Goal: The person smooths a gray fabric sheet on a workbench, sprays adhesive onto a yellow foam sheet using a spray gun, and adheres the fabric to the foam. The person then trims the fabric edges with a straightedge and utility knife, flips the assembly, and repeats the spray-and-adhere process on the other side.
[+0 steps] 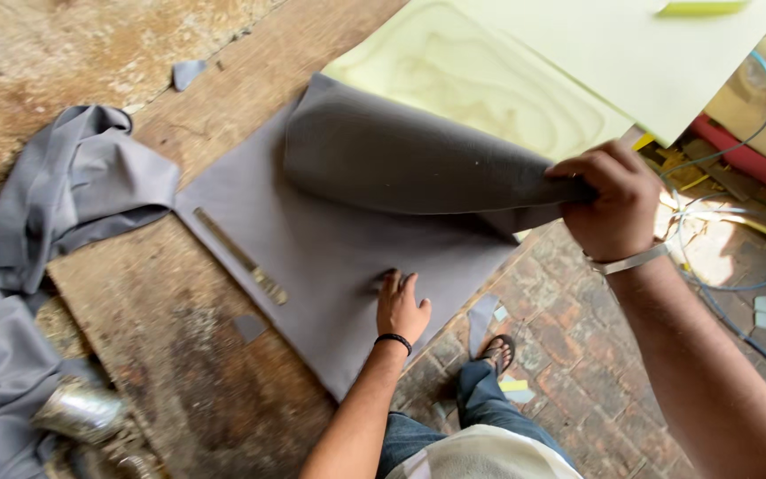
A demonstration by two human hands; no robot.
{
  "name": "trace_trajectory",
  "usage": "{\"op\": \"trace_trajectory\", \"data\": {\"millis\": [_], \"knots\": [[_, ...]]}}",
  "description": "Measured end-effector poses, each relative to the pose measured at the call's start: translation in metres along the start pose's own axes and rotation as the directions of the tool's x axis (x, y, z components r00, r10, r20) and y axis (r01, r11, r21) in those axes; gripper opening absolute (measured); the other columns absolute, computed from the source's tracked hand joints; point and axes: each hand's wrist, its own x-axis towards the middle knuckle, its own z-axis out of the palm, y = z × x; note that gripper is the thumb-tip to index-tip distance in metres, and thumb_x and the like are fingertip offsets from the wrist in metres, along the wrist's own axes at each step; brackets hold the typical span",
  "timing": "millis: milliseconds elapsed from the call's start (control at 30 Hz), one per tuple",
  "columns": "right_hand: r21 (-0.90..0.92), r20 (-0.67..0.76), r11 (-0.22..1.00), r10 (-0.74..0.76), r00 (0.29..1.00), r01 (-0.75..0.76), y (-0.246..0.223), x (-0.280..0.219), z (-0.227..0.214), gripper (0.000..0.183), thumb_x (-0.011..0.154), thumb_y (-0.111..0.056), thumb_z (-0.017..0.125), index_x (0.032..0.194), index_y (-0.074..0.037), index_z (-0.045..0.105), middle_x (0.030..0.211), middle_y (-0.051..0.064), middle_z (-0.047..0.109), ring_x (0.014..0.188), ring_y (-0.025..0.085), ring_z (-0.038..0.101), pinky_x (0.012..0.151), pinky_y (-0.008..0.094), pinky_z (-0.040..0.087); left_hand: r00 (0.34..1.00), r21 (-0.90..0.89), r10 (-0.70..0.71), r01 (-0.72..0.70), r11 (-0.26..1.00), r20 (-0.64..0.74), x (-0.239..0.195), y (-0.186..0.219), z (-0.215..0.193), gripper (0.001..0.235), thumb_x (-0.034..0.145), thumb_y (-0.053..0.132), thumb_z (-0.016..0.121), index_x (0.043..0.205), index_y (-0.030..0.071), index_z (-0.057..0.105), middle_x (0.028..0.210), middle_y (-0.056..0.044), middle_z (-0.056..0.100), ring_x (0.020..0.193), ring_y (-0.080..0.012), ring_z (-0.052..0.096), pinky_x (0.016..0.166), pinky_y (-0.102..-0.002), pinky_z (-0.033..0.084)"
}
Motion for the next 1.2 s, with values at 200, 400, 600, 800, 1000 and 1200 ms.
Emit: {"op": "trace_trajectory", "data": {"millis": [200,400,600,800,1000,1200], "knots": [[0.066,-0.055,0.987,0.151,0.987,-0.147,0.158,0.04,-0.026,0.029,0.087,0.013,0.074,0.105,-0.009,0.081,0.099,0.008,0.072,0.089,0.017,0.072,0.081,0.029,0.056,0.991,0.187,-0.124,0.112,0.976,0.052,0.053,0.079,0.036,0.079,0.091,0.052,0.061,0.158,0.022,0.032,0.169,-0.019,0.011,0.155,-0.04,0.008,0.125,-0.053,0.008],[0.215,-0.027,0.831,0.53,0.848,-0.512,0.31,0.049,-0.001,0.026,0.085,0.009,0.075,0.107,-0.004,0.077,0.097,0.006,0.076,0.085,0.011,0.069,0.077,0.025,0.057,0.996,0.318,-0.087,0.085,0.944,-0.008,0.112,0.141,0.056,0.083,0.093,0.062,0.051,0.159,0.021,0.024,0.166,-0.023,0.01,0.151,-0.0449,0.007,0.121,-0.057,0.005],[0.194,0.149,0.435,0.873,0.464,-0.879,0.43,0.023,0.051,0.014,0.089,-0.001,0.079,0.103,-0.005,0.079,0.091,0.007,0.076,0.069,0.013,0.066,0.063,0.028,0.055,0.986,0.336,-0.095,0.045,0.941,0.134,0.19,0.212,0.072,0.074,0.099,0.062,0.042,0.156,0.016,0.037,0.153,-0.023,0.042,0.144,-0.0427,0.033,0.12,-0.059,0.019],[0.073,0.219,0.244,0.942,0.254,-0.967,0.489,-0.005,0.098,0.01,0.088,-0.005,0.08,0.098,-0.003,0.079,0.092,0.009,0.078,0.08,0.014,0.071,0.075,0.029,0.059,0.804,0.132,-0.203,0.155,0.979,0.559,0.293,0.271,0.111,0.068,0.105,0.063,0.031,0.139,0.012,0.059,0.131,-0.024,0.068,0.124,-0.039,0.064,0.109,-0.052,0.047],[-0.155,0.273,0.307,0.927,0.258,-0.939,0.493,-0.015,0.096,0.016,0.086,-0.016,0.083,0.096,-0.006,0.078,0.089,0.008,0.076,0.08,0.018,0.072,0.076,0.035,0.058,0.943,0.127,0.161,-0.205,0.971,0.293,0.345,0.322,0.16,0.068,0.102,0.058,0.047,0.157,0.021,0.036,0.14,-0.027,0.057,0.129,-0.0438,0.054,0.115,-0.052,0.036],[-0.342,0.308,0.788,0.608,0.731,-0.512,0.493,-0.012,0.088,0.026,0.078,-0.018,0.085,0.098,-0.009,0.071,0.093,0.009,0.064,0.087,0.029,0.064,0.076,0.045,0.05,0.956,0.126,0.277,-0.288,0.949,0.096,0.362,0.359,0.164,0.071,0.087,0.049,0.061,0.151,0.029,0.038,0.146,-0.022,0.056,0.13,-0.0404,0.055,0.104,-0.051,0.04]]}}
